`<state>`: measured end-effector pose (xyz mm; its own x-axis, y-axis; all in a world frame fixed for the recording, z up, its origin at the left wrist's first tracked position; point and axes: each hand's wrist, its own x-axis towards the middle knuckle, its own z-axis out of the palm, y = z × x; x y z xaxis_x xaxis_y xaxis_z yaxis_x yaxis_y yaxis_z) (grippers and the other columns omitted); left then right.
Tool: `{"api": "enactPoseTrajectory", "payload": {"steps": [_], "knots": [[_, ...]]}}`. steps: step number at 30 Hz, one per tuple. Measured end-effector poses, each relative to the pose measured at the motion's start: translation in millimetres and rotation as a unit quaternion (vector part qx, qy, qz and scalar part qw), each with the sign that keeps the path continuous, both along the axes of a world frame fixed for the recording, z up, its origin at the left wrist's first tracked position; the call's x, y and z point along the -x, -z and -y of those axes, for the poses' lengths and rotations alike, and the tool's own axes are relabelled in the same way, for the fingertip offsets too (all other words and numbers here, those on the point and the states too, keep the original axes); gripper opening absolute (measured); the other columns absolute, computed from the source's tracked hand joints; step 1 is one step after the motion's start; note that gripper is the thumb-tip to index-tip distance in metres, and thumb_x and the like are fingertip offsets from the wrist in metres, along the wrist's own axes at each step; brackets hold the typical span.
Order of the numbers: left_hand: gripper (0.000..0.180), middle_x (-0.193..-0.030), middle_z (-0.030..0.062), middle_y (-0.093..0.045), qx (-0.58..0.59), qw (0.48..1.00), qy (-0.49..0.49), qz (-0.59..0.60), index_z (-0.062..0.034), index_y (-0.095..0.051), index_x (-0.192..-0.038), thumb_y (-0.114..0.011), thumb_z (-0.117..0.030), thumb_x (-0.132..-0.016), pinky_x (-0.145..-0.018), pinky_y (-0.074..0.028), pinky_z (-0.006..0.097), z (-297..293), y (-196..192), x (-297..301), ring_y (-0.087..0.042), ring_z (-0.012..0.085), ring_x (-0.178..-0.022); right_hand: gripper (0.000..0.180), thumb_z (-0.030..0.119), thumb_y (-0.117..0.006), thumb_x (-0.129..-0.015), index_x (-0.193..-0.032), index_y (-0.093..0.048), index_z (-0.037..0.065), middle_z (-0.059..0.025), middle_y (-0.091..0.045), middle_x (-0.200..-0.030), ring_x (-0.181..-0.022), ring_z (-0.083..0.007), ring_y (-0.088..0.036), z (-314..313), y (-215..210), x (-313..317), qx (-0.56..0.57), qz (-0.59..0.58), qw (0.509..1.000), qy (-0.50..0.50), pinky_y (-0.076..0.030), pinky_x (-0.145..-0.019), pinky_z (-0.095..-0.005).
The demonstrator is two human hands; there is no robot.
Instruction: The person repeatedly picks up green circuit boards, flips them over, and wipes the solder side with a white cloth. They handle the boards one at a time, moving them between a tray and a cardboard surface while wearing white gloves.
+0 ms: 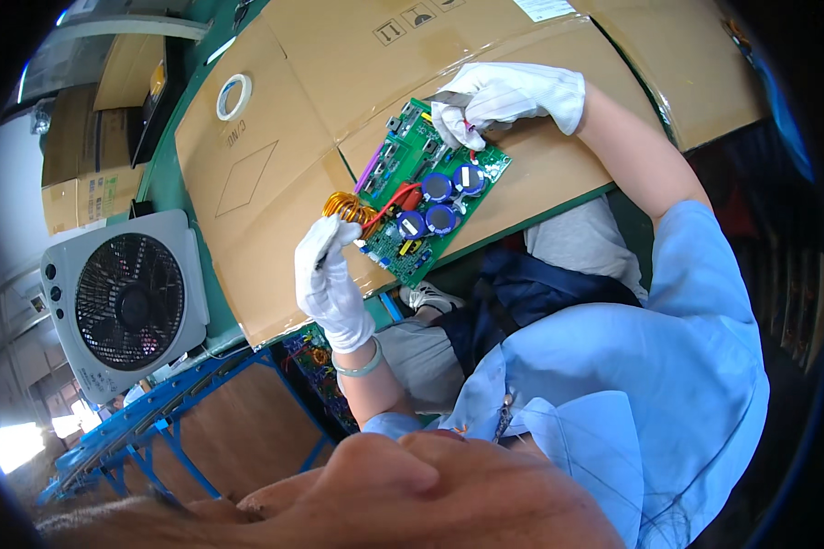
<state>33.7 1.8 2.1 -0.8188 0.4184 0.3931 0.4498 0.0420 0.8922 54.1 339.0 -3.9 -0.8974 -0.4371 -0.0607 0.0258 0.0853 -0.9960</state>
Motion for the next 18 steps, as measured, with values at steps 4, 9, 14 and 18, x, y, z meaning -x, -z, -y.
{"api": "enactPoseTrajectory", "payload": {"steps": [4,9,14,18], "knots": [[0.026,-0.092,0.0062,-0.074,0.111,0.979,0.016,-0.171,0.0003,-0.068,-0.116,-0.055,-0.005,-0.094,-0.102,-0.045,0.042,-3.7,-8.9,2.6,-0.068,0.0226,-0.095,0.012,0.013,-0.061,-0.068,-0.067,-0.064,0.002,-0.0098,-0.063,-0.081,-0.073,-0.0182,-0.060,0.4,9.0,4.2,0.041,-0.059,0.997,-0.030,-0.045,-0.064,-0.0281],[0.025,-0.102,0.0085,-0.074,0.181,0.953,0.070,-0.231,0.0031,-0.069,-0.109,-0.065,-0.002,-0.085,-0.102,-0.045,0.040,3.3,-15.5,9.0,-0.064,0.0277,-0.107,0.036,0.036,-0.067,-0.079,-0.066,-0.062,0.003,-0.0095,-0.061,-0.074,-0.071,-0.0181,-0.059,7.1,7.2,3.7,0.079,-0.076,0.994,-0.019,-0.045,-0.065,-0.0302],[0.033,-0.097,0.0051,-0.075,0.181,0.949,0.067,-0.249,0.0022,-0.068,-0.116,-0.062,-0.003,-0.083,-0.103,-0.042,0.037,4.0,-9.9,11.1,-0.062,0.0215,-0.103,0.036,0.036,-0.067,-0.080,-0.064,-0.061,0.004,-0.0082,-0.058,-0.072,-0.069,-0.0168,-0.057,6.8,11.1,-1.1,0.069,-0.021,0.997,0.011,-0.043,-0.062,-0.0279],[0.033,-0.093,0.0085,-0.074,0.129,0.966,0.073,-0.212,0.0042,-0.065,-0.120,-0.056,-0.007,-0.090,-0.105,-0.039,0.037,3.6,-0.8,10.6,-0.065,0.0198,-0.098,0.021,0.021,-0.065,-0.077,-0.069,-0.060,0.002,-0.0075,-0.057,-0.074,-0.071,-0.0154,-0.056,3.1,16.1,4.1,0.065,-0.042,0.997,-0.013,-0.044,-0.060,-0.0247]]}}
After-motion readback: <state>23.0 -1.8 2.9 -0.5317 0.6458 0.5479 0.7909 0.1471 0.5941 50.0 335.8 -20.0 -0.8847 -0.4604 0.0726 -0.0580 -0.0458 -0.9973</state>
